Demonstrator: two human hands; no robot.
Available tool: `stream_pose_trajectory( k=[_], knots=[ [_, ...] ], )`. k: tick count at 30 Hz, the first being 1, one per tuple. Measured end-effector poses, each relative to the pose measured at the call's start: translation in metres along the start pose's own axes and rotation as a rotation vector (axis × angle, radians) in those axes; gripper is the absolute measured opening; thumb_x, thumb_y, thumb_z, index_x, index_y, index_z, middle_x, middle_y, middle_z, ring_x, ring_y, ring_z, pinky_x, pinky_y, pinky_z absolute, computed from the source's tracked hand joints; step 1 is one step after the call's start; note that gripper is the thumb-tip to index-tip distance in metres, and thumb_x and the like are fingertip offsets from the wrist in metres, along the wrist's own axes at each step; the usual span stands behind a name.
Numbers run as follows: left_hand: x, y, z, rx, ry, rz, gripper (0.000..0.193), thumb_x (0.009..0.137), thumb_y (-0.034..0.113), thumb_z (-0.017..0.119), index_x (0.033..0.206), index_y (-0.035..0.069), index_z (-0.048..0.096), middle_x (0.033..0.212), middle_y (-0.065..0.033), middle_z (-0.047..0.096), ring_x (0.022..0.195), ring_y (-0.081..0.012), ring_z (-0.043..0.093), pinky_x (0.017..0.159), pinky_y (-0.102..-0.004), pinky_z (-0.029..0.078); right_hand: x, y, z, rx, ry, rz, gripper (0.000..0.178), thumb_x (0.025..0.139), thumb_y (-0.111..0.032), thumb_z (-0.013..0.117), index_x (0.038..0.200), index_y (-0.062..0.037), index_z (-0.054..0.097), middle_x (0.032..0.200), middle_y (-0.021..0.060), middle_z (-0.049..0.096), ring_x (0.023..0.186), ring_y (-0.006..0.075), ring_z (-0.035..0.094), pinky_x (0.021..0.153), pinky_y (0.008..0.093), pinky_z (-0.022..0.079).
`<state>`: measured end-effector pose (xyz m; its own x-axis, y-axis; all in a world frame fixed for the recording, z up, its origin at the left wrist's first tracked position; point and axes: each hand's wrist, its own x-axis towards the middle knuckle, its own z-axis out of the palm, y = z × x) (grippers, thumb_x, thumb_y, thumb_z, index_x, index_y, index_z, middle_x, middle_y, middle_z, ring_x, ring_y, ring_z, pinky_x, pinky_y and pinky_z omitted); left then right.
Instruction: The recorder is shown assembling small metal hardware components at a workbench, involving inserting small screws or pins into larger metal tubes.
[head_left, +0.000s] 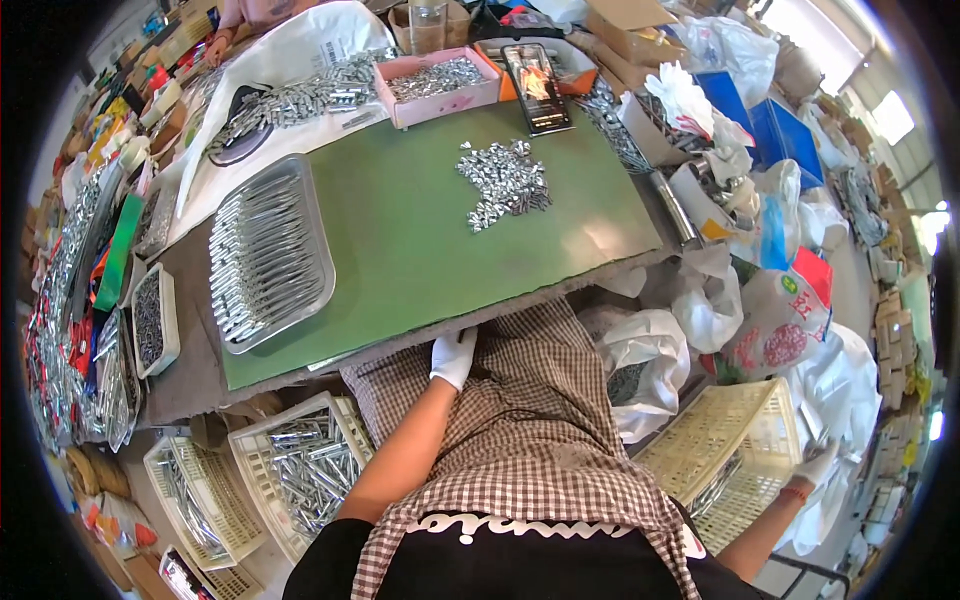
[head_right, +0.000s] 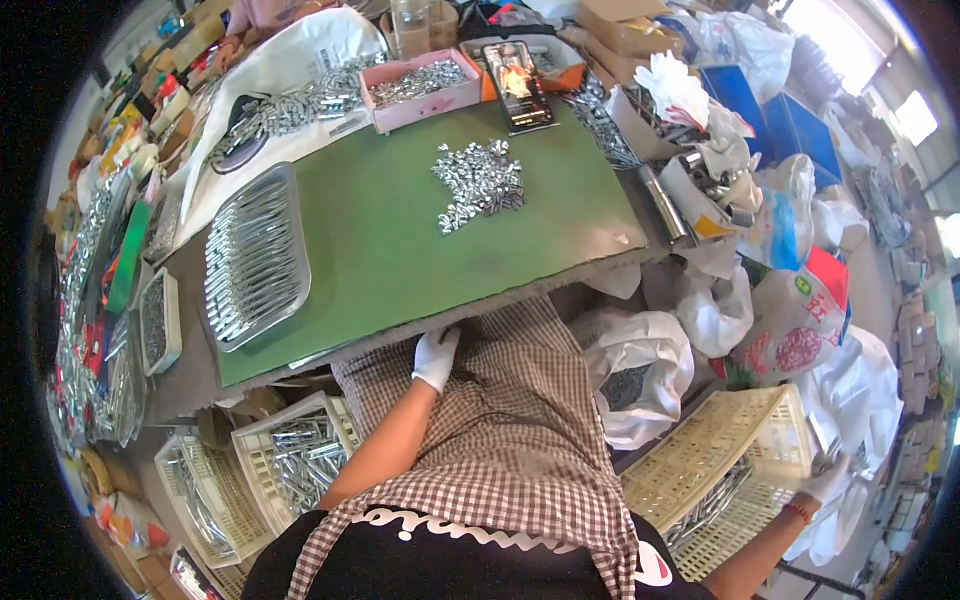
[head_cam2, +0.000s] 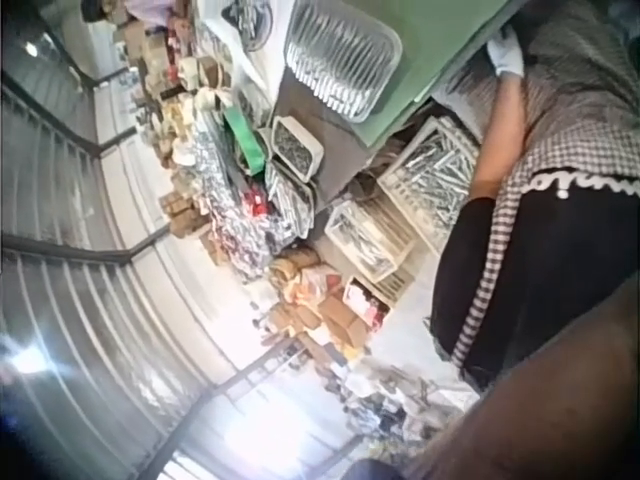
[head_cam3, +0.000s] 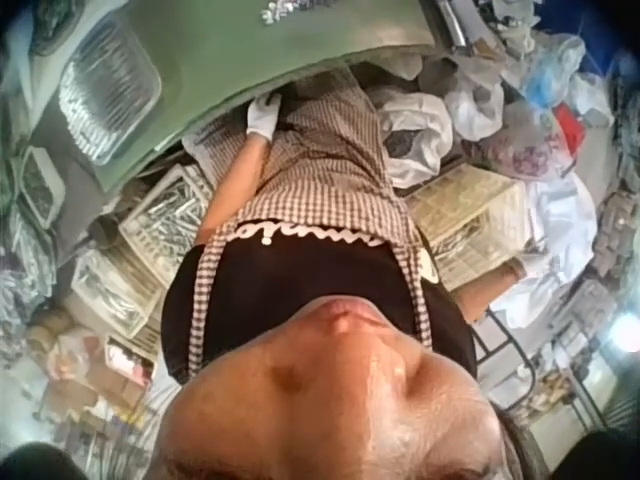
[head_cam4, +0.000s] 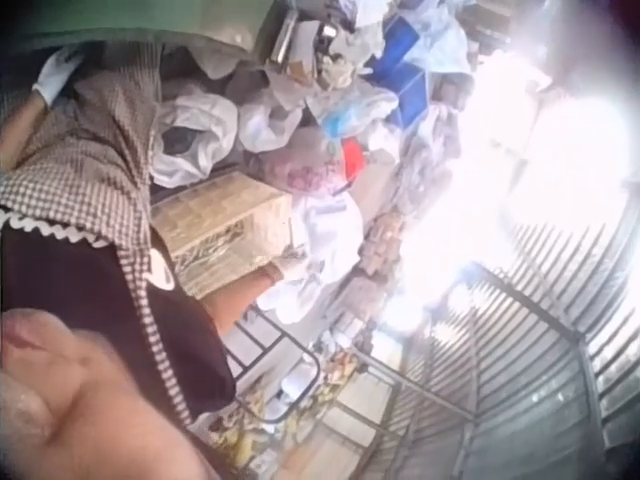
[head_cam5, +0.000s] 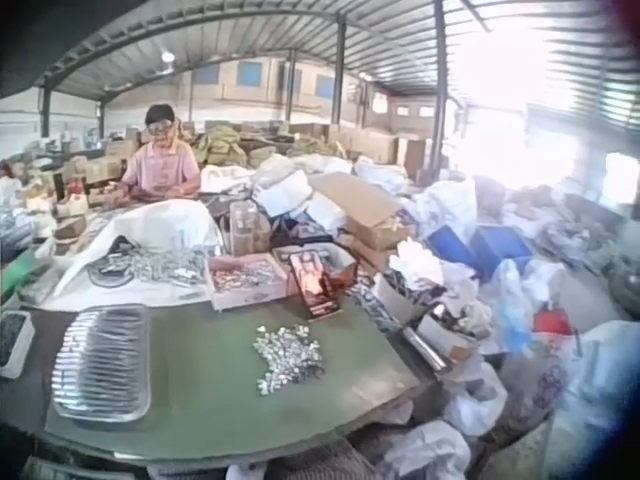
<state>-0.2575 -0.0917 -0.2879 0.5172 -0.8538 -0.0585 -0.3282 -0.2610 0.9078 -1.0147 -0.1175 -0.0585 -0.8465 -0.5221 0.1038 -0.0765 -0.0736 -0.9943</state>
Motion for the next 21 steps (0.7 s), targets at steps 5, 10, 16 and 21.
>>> stream_pose_trajectory(
  k=[5,10,16,21],
  knots=[
    [-0.006,0.006,-0.003,-0.008,0.081,0.111,0.030,0.092,0.025,0.059,0.109,0.001,0.065,0.110,-0.0236,0.065,0.104,-0.0428,0.060,0.088,-0.0455,0.048,-0.126,-0.079,0.123,-0.080,-0.578,-0.298,0.030,0.092,-0.018,0.060,0.119,-0.0051,0.056,0.095,0.0003,0.058,0.078,0.0068,0.057,0.070,0.0204,0.047],
    [-0.029,0.063,-0.014,0.020,-0.027,0.393,0.023,0.092,0.019,0.056,0.103,0.004,0.069,0.104,-0.0150,0.069,0.100,-0.0338,0.064,0.091,-0.0396,0.049,-0.288,-0.089,0.213,0.070,-1.153,-0.042,0.034,0.085,-0.011,0.061,0.118,-0.0087,0.053,0.112,0.0053,0.054,0.103,0.0152,0.055,0.089,0.0294,0.046],
    [-0.039,0.122,-0.033,-0.342,-0.280,0.317,0.026,0.098,0.020,0.057,0.113,0.002,0.065,0.103,-0.0130,0.069,0.097,-0.0236,0.065,0.089,-0.0335,0.049,-0.397,-0.057,0.286,0.298,-1.742,0.100,0.024,0.070,-0.001,0.065,0.092,-0.0046,0.057,0.099,0.0086,0.055,0.086,0.0154,0.055,0.075,0.0308,0.048],
    [-0.042,0.134,-0.040,-0.748,-0.544,0.175,0.049,0.102,0.032,0.051,0.136,-0.003,0.048,0.121,-0.0136,0.061,0.112,-0.0237,0.059,0.099,-0.0358,0.045,-0.427,-0.039,0.293,0.463,-1.801,0.397,0.027,0.070,-0.004,0.068,0.094,-0.0058,0.057,0.102,0.0086,0.053,0.086,0.0150,0.054,0.077,0.0301,0.046]
  ],
)
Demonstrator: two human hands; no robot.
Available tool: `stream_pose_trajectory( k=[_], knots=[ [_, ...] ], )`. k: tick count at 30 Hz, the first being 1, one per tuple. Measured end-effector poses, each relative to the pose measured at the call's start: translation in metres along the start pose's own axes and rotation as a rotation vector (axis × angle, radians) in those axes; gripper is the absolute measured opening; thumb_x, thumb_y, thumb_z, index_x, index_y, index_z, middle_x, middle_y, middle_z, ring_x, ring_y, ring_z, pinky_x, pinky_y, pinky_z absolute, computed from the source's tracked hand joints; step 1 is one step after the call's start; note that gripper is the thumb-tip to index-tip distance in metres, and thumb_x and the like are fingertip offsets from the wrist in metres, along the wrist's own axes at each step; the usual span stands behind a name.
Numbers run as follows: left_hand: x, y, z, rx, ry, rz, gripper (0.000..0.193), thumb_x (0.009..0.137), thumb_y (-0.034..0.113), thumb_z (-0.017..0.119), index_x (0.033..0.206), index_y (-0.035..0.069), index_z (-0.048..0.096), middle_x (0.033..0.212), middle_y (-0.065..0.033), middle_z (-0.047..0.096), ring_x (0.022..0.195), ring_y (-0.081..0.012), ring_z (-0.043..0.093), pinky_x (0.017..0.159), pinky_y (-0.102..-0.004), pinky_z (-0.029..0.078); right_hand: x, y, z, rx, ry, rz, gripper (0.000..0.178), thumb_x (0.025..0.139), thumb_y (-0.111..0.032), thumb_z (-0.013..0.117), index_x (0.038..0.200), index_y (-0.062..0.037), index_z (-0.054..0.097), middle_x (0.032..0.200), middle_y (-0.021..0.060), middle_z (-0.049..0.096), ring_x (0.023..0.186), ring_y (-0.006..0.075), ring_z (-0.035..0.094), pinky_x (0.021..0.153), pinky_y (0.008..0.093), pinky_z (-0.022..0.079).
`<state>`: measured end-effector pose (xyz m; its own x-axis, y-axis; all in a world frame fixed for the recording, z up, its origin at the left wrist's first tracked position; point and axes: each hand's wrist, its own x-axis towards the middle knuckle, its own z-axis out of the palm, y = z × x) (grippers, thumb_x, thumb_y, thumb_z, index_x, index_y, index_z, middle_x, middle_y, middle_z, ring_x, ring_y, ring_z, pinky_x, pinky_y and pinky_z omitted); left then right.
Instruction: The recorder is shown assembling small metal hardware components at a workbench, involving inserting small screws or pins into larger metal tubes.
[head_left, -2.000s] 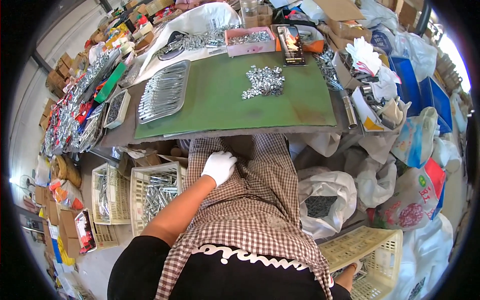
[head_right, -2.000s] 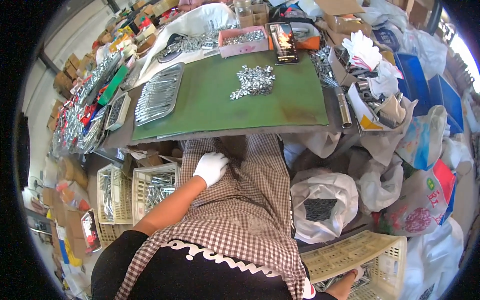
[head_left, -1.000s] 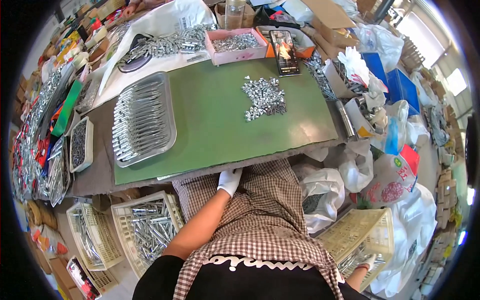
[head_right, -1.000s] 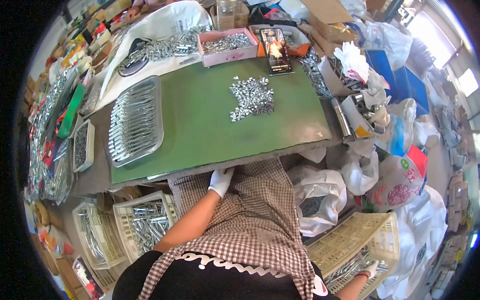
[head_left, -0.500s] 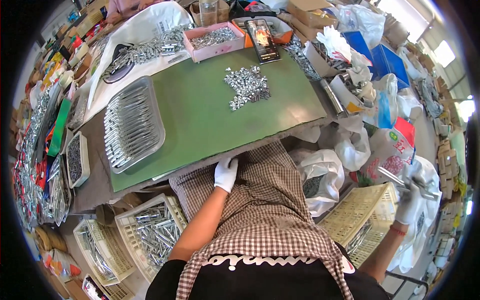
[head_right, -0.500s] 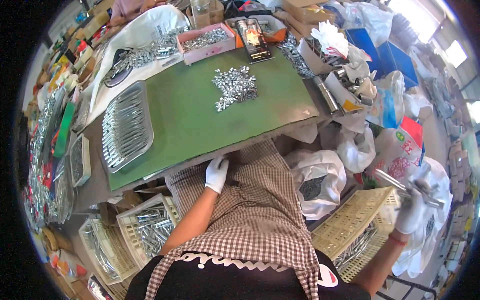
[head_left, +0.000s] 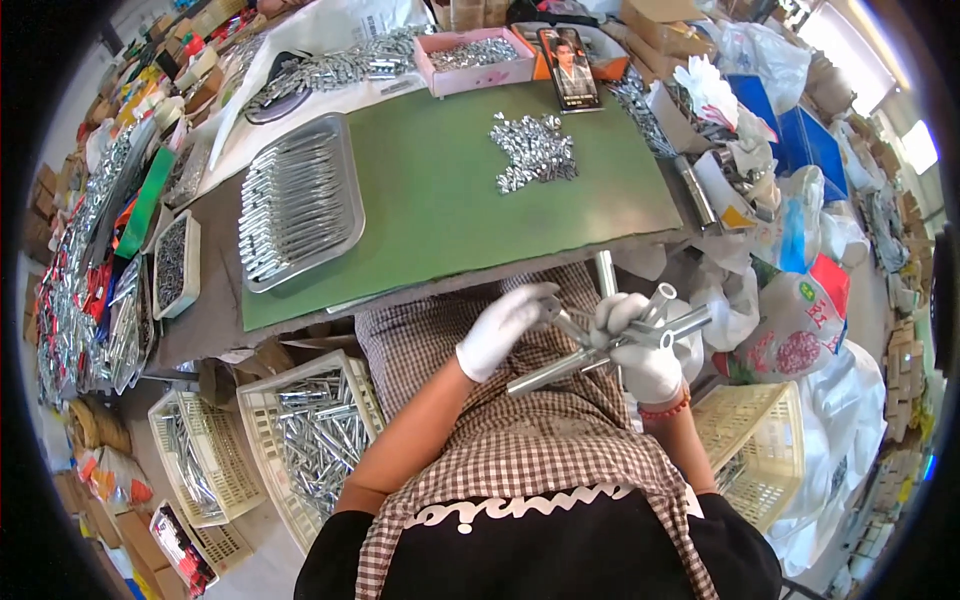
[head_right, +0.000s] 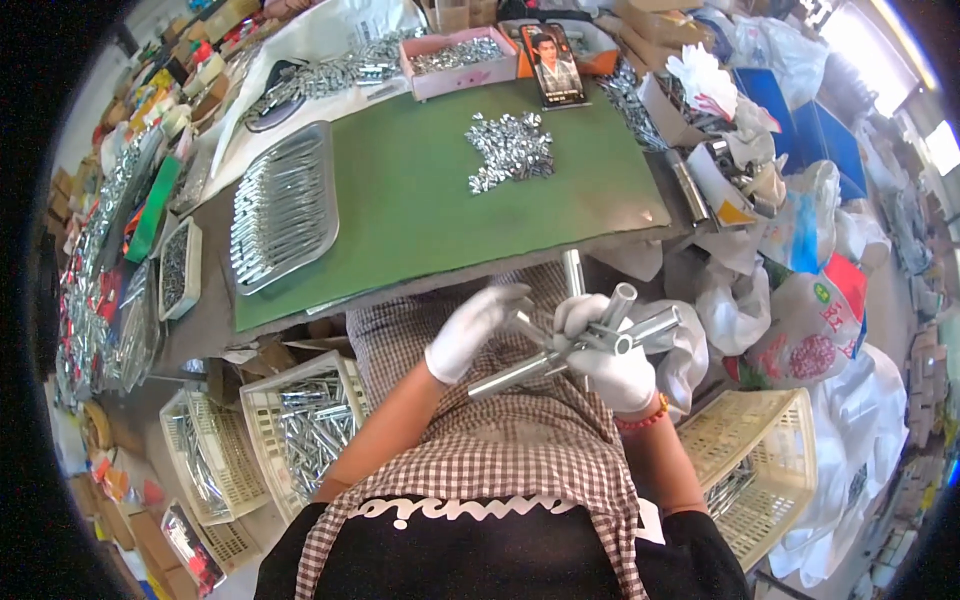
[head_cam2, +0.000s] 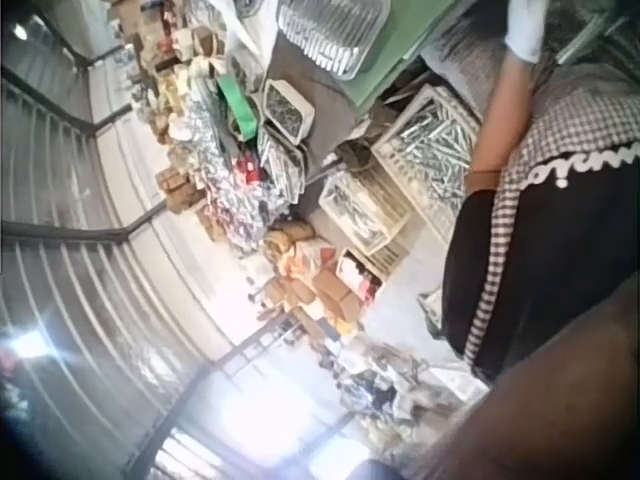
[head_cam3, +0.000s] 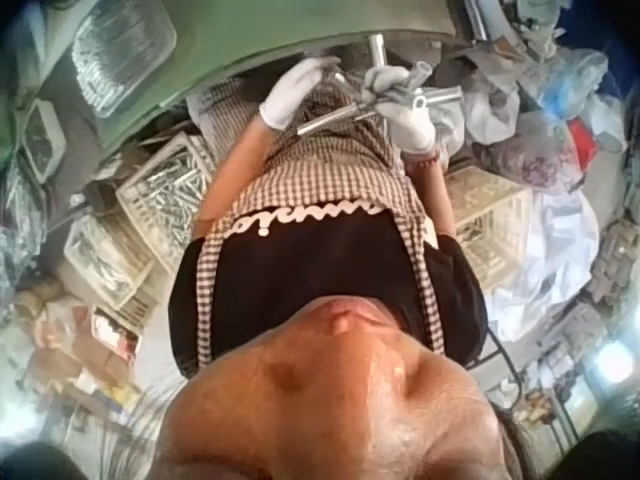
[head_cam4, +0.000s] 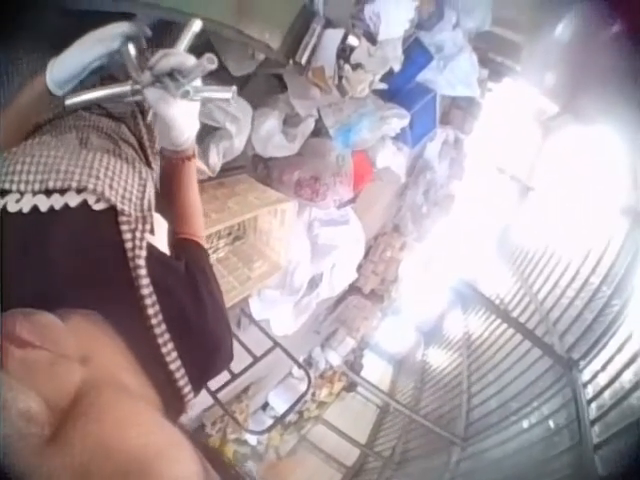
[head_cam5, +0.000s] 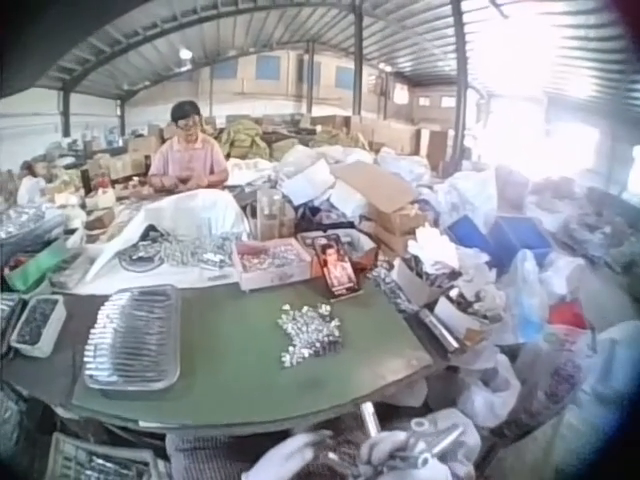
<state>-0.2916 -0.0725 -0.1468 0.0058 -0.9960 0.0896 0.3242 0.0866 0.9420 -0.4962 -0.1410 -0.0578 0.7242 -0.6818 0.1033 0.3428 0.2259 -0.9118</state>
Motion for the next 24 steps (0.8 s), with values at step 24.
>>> stream_pose_trajectory(
  k=[24],
  knots=[
    [0.008,-0.050,0.016,-0.781,0.107,-0.120,0.028,0.100,0.029,0.055,0.120,0.009,0.052,0.115,-0.0086,0.060,0.106,-0.0262,0.061,0.088,-0.0424,0.053,-0.033,0.061,-0.019,0.310,0.045,0.450,0.033,0.086,-0.025,0.064,0.110,-0.0027,0.057,0.115,0.0101,0.061,0.091,0.0174,0.059,0.083,0.0350,0.050]
  ],
)
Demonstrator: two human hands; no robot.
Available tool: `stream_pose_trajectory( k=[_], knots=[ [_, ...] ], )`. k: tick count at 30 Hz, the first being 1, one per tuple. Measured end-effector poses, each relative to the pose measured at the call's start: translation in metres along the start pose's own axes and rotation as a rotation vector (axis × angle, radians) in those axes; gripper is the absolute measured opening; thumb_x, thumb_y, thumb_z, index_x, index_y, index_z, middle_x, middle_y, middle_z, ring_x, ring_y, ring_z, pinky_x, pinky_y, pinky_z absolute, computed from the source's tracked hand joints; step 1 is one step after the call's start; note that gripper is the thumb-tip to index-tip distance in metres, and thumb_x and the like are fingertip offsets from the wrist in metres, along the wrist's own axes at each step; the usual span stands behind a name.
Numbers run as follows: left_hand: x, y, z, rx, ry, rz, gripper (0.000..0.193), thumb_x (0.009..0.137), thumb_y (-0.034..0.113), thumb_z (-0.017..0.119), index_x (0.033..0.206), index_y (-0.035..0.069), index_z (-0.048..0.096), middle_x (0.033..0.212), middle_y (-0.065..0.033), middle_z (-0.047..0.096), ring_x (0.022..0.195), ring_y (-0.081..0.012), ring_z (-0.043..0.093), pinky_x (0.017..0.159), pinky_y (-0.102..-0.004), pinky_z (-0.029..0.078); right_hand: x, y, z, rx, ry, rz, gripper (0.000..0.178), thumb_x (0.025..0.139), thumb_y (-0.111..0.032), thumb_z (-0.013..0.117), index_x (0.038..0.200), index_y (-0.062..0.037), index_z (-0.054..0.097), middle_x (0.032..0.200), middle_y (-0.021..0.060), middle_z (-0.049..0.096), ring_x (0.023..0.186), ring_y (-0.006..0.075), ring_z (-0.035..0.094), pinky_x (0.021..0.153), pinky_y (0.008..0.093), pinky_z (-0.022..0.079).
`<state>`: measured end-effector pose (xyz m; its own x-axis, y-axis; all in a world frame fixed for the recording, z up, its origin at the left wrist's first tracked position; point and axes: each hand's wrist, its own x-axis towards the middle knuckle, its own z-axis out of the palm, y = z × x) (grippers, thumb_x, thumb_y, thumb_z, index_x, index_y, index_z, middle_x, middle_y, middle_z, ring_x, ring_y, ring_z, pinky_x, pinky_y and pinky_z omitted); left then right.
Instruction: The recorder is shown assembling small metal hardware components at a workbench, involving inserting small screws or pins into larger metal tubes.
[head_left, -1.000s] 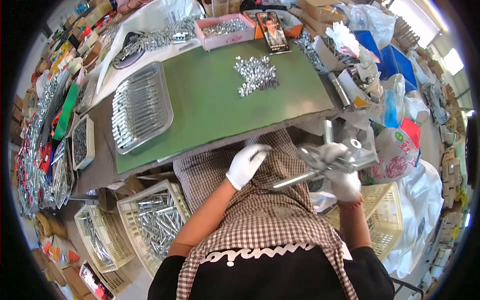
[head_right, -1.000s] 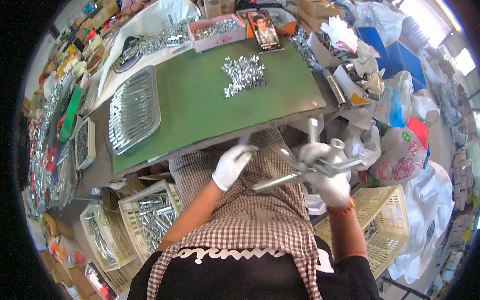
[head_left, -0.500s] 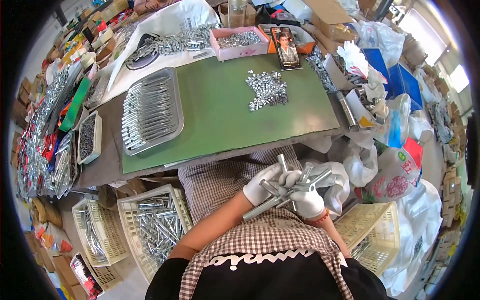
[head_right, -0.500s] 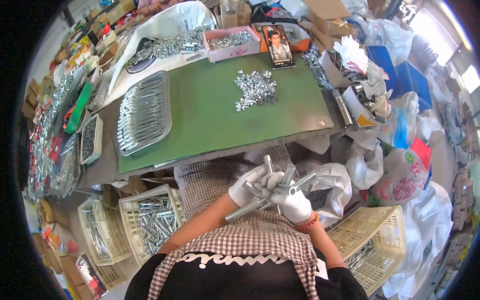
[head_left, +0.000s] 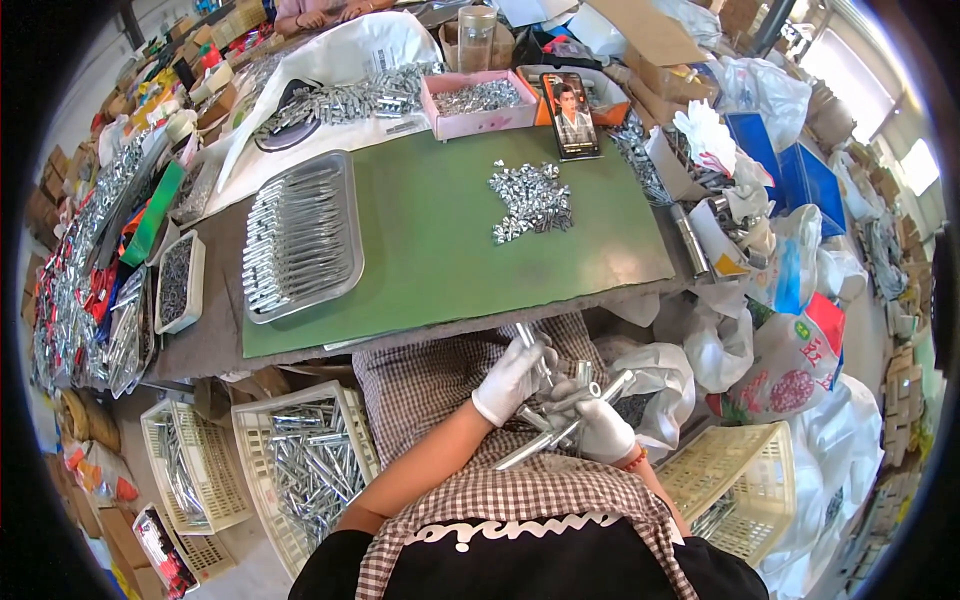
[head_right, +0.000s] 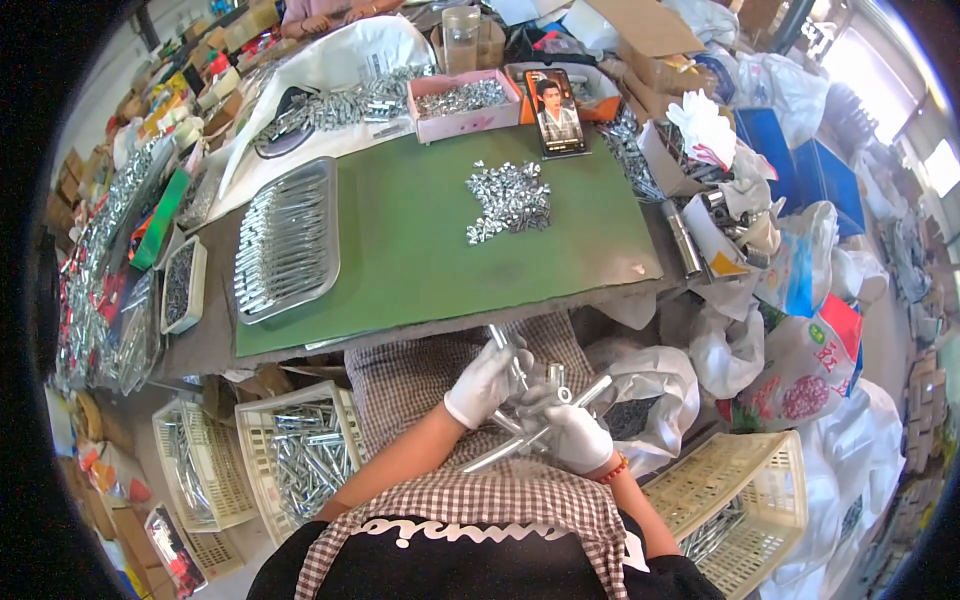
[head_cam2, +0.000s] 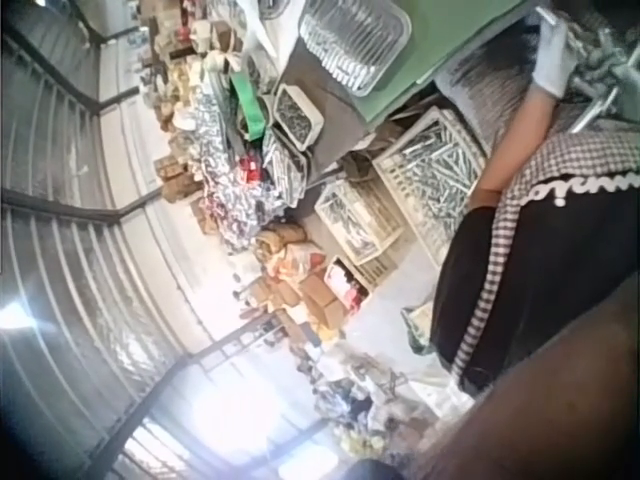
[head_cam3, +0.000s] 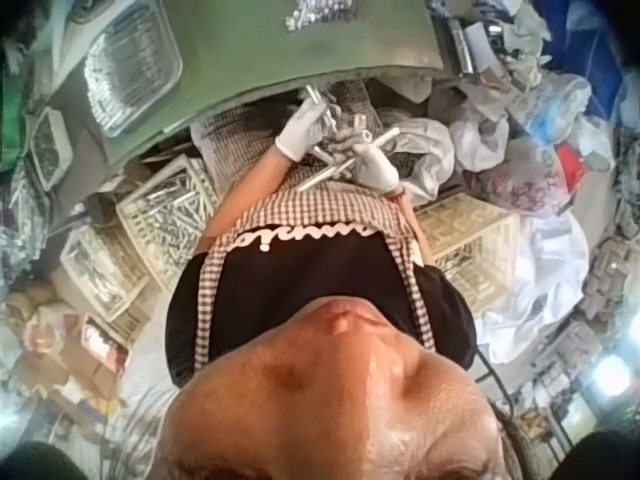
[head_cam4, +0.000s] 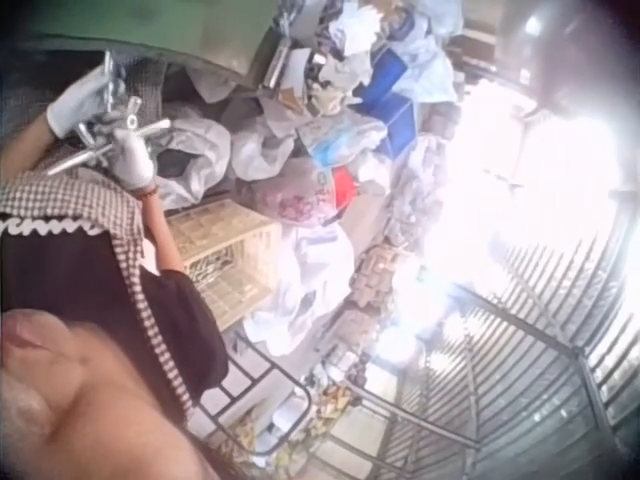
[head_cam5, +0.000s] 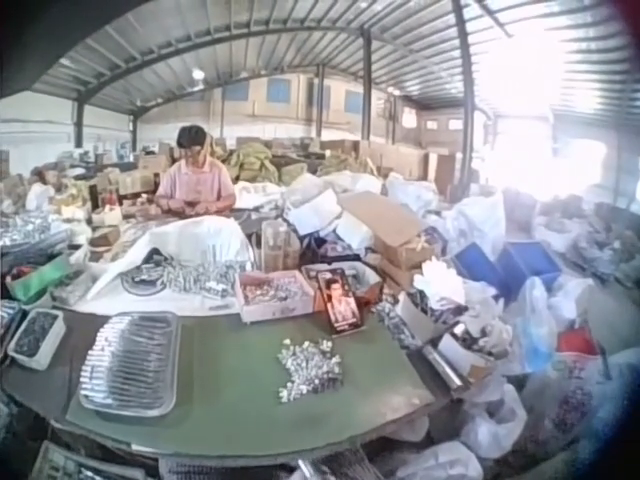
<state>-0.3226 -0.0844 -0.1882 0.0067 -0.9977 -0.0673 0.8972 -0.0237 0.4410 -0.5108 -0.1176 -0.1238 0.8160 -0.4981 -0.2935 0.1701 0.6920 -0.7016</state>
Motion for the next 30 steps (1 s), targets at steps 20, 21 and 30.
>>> stream_pose_trajectory(
  k=[20,21,30],
  knots=[
    [-0.018,-0.004,0.000,0.506,0.115,-0.229,0.039,0.095,0.031,0.061,0.122,0.006,0.049,0.107,-0.0016,0.056,0.098,-0.0117,0.055,0.087,-0.0282,0.047,0.019,0.018,-0.006,-0.142,0.296,0.288,0.021,0.094,-0.023,0.055,0.096,-0.0031,0.061,0.075,0.0068,0.064,0.066,0.0188,0.063,0.062,0.0334,0.054],
    [-0.019,-0.004,0.000,0.443,0.157,-0.246,0.027,0.099,0.030,0.053,0.117,0.009,0.052,0.105,0.0002,0.056,0.099,-0.0101,0.054,0.085,-0.0274,0.047,0.019,0.016,-0.006,-0.165,0.310,0.297,0.020,0.093,-0.023,0.055,0.095,-0.0034,0.060,0.074,0.0067,0.064,0.065,0.0185,0.063,0.062,0.0333,0.054],
    [-0.018,-0.006,-0.013,0.536,-0.152,-0.167,0.057,0.088,0.049,0.068,0.123,0.010,0.048,0.114,-0.0019,0.056,0.106,-0.0134,0.054,0.095,-0.0316,0.047,0.028,0.027,0.001,-0.210,0.262,0.094,0.018,0.091,-0.014,0.057,0.107,-0.0047,0.059,0.081,0.0013,0.060,0.068,0.0100,0.056,0.058,0.0241,0.046]
  ],
)
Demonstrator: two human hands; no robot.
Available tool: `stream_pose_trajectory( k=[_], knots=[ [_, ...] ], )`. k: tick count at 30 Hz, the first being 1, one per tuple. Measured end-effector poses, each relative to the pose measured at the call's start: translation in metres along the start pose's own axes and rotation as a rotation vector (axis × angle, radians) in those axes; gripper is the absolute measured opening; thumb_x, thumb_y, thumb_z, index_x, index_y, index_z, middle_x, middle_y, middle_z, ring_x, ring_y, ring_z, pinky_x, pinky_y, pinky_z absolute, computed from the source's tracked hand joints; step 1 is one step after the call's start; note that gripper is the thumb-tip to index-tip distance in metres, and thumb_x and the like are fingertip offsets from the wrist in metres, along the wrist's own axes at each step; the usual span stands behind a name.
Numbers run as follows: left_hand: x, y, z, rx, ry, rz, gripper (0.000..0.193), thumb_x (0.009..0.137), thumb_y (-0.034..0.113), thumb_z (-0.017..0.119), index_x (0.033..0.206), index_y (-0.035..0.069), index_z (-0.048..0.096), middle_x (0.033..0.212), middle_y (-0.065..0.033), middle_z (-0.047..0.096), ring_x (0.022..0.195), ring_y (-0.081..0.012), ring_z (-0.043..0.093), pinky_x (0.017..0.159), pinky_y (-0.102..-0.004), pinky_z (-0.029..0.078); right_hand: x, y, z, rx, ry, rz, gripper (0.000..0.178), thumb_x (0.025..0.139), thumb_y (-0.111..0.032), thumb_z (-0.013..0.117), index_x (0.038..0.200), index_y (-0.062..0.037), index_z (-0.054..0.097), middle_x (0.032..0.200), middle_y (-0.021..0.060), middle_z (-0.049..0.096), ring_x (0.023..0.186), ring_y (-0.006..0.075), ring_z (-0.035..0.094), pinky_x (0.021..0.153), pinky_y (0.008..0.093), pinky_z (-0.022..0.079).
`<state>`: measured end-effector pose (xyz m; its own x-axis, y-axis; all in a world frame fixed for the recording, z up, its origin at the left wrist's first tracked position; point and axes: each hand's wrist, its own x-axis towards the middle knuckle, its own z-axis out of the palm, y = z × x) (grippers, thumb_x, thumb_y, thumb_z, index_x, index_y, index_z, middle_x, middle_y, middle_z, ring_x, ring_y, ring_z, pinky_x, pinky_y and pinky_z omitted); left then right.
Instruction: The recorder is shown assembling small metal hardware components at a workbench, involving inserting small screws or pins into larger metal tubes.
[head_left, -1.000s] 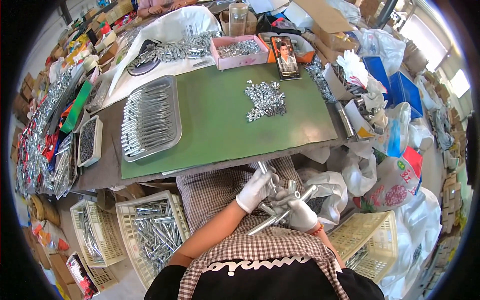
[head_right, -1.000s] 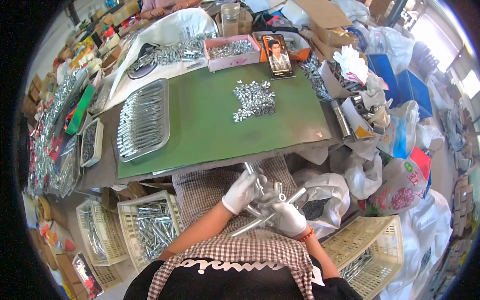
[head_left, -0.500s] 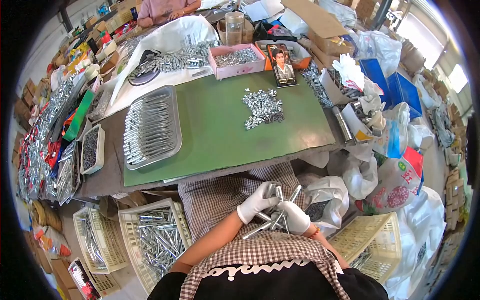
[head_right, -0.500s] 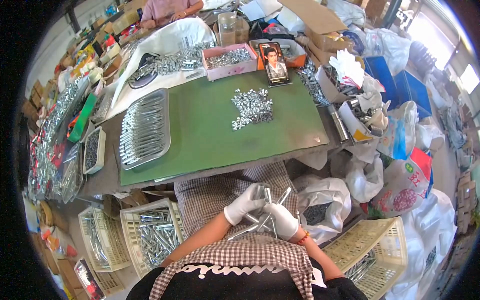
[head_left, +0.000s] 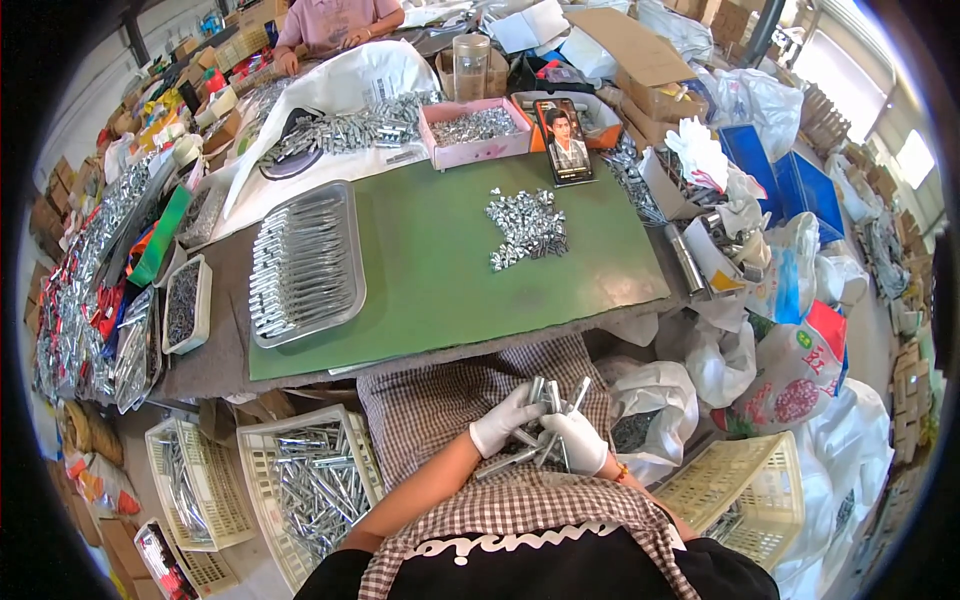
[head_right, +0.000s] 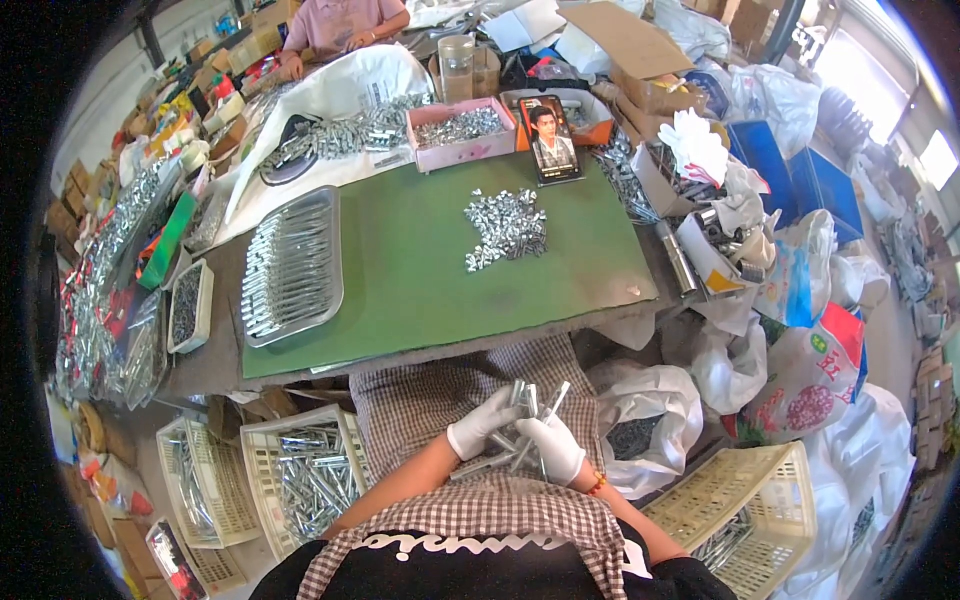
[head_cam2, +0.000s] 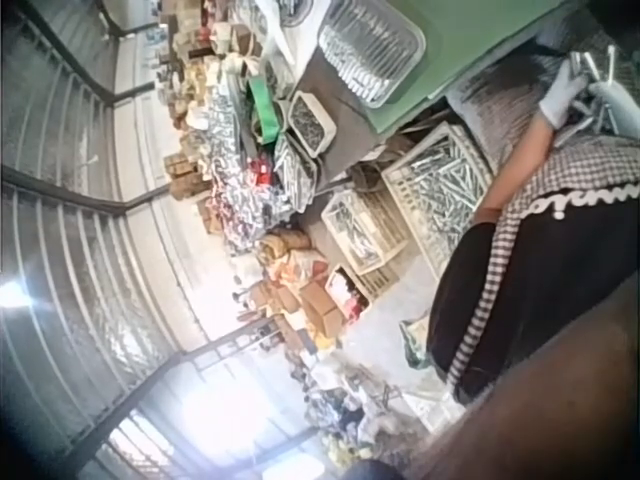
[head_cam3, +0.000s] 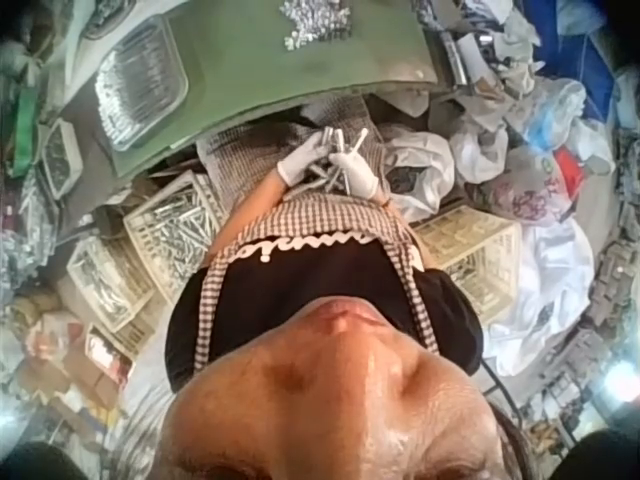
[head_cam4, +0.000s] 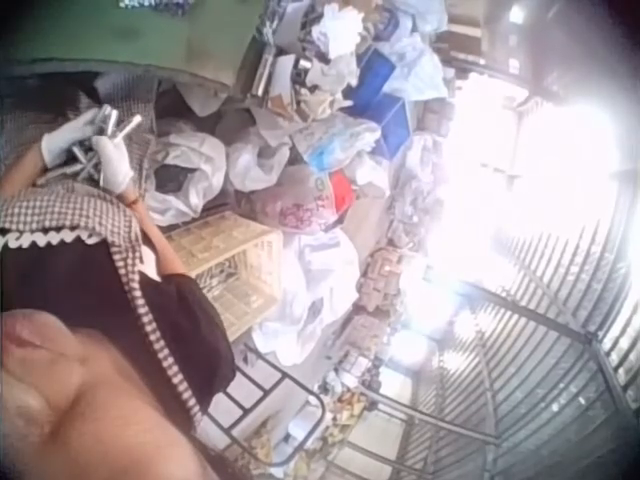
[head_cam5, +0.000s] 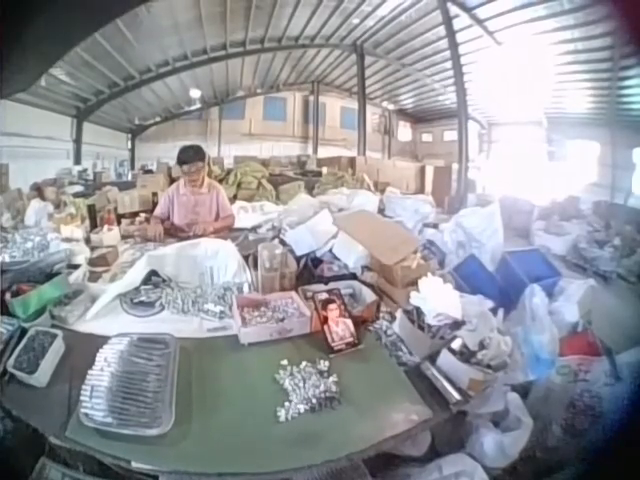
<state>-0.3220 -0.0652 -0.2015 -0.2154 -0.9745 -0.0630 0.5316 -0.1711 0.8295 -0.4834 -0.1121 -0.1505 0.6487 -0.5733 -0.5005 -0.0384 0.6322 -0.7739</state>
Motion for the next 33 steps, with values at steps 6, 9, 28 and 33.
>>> stream_pose_trajectory(
  k=[6,9,28,33],
  knots=[
    [-0.006,-0.011,-0.005,-0.278,0.288,-0.084,0.048,0.095,0.037,0.059,0.131,0.006,0.049,0.119,-0.0059,0.061,0.109,-0.0194,0.059,0.094,-0.0340,0.048,0.005,0.005,-0.003,-0.094,0.040,-0.044,0.019,0.092,-0.012,0.057,0.109,-0.0051,0.058,0.070,-0.0052,0.054,0.048,0.0038,0.043,0.041,0.0198,0.032],
    [-0.011,-0.012,-0.010,-0.304,0.297,-0.017,0.053,0.095,0.039,0.061,0.134,0.007,0.048,0.116,-0.0054,0.062,0.107,-0.0169,0.060,0.093,-0.0325,0.048,0.004,-0.003,0.007,-0.161,0.023,-0.101,0.027,0.093,-0.017,0.061,0.115,-0.0017,0.058,0.081,0.0002,0.061,0.067,0.0052,0.054,0.057,0.0213,0.044],
    [-0.016,-0.026,-0.026,-0.289,0.298,-0.039,0.040,0.089,0.028,0.066,0.121,0.006,0.054,0.104,-0.0069,0.066,0.095,-0.0187,0.065,0.085,-0.0334,0.053,0.004,0.003,0.015,-0.953,0.042,-0.385,0.059,0.086,-0.027,0.069,0.134,0.0012,0.051,0.111,0.0220,0.062,0.102,0.0327,0.063,0.091,0.0380,0.049],
    [-0.019,-0.032,-0.031,-0.482,0.351,-0.033,0.038,0.092,0.025,0.061,0.121,0.002,0.056,0.109,-0.0140,0.067,0.099,-0.0269,0.066,0.092,-0.0411,0.053,-0.001,-0.002,0.015,-1.015,0.047,-0.355,0.053,0.086,-0.028,0.067,0.130,0.0000,0.056,0.113,0.0214,0.060,0.101,0.0338,0.062,0.091,0.0391,0.049]
  ],
)
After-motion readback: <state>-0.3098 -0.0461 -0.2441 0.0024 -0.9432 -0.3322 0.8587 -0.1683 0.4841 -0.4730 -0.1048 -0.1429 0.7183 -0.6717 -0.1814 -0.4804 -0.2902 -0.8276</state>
